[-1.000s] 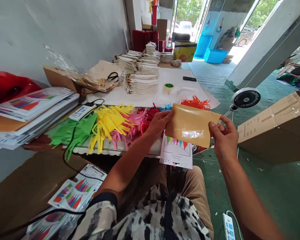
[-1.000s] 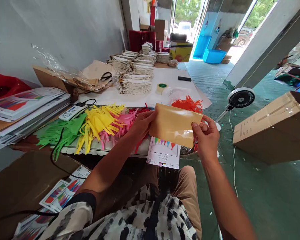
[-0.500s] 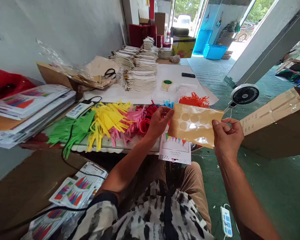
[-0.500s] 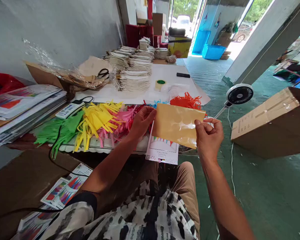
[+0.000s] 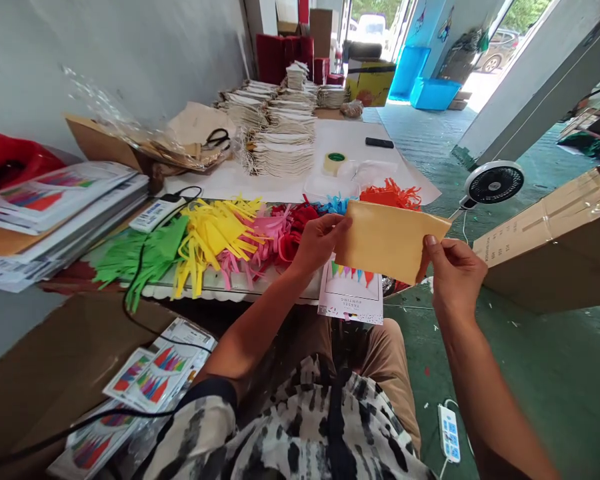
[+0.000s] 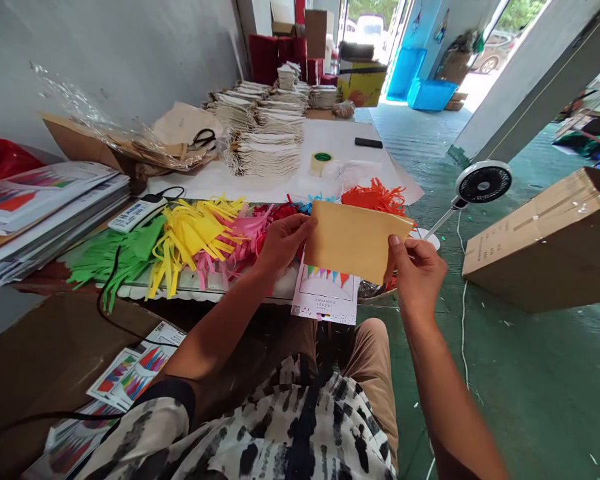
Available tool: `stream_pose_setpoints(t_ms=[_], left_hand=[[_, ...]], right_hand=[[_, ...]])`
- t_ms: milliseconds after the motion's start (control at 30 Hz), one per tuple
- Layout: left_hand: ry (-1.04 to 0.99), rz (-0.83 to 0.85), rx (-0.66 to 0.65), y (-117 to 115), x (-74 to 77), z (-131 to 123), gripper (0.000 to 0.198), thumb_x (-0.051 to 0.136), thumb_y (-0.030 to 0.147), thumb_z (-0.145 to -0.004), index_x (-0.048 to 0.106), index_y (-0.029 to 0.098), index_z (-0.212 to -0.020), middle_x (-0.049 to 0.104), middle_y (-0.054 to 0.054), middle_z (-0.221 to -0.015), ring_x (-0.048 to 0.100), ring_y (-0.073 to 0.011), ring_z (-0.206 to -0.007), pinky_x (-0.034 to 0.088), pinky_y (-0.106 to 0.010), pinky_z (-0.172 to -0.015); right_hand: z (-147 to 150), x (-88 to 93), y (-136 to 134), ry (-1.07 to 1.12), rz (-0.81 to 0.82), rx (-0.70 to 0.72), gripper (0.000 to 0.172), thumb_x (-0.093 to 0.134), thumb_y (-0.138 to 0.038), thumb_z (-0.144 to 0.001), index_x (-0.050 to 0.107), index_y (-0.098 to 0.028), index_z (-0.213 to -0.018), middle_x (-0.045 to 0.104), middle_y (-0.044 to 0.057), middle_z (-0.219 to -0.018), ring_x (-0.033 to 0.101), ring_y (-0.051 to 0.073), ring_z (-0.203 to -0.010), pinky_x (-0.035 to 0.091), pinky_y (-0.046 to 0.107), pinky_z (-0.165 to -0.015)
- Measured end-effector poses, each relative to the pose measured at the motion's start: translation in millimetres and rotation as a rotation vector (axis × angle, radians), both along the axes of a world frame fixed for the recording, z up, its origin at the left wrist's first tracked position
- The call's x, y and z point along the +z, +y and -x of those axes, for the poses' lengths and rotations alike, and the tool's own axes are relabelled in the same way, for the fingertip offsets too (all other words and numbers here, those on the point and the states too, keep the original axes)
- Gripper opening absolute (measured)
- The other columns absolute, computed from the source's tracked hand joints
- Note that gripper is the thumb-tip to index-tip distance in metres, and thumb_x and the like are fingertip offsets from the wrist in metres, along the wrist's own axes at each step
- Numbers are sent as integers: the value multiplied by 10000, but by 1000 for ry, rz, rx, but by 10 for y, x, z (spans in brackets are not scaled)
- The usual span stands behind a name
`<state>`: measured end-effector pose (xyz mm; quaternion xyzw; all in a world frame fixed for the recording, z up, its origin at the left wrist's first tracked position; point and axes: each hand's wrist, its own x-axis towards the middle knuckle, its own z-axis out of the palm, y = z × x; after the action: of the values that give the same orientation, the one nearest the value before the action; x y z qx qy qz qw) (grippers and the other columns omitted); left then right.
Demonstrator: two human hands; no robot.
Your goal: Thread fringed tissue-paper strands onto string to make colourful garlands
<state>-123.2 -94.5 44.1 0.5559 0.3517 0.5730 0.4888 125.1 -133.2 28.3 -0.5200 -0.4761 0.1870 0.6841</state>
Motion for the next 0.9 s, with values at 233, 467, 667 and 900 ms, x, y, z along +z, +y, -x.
stream_pose_setpoints(t_ms=[233,467,667,900], left_hand=[[-172,234,-25,6,82,0,336,863,465,-849,689,179,-808,667,1,-767,537,-101,-665,438,-240,-627],[-183,264,2,-1,93,-5,294,824,390,-899,645,171,-819,668,-5,-791,562,-97,-689,447,-219,-637],[-114,343,-122,-73,87,-24,383,820,514,-858,619,194,-920,658,6,-788,576,-120,-650,454,-222,-565],[-98,281,-29,-24,25,13,371,866,457,-797,634,190,-909,691,-8,-794,609,-124,-691,433,-206,-557]], right_hand=[[20,33,-78,-86,74,-36,507,854,-489,-838,713,-256,-1265,779,28,-979,713,163,-725,595,328,-668],[108,132,-157,-210,113,-75,478,794,-537,-883,682,-241,-1241,765,31,-947,726,180,-755,581,330,-669],[125,129,-105,-27,117,121,622,832,-470,-839,557,-333,-1380,776,18,-1016,762,205,-814,625,337,-653],[39,84,-66,-156,92,308,406,764,-409,-907,735,-349,-1307,757,37,-1234,734,221,-1048,639,370,-808]])
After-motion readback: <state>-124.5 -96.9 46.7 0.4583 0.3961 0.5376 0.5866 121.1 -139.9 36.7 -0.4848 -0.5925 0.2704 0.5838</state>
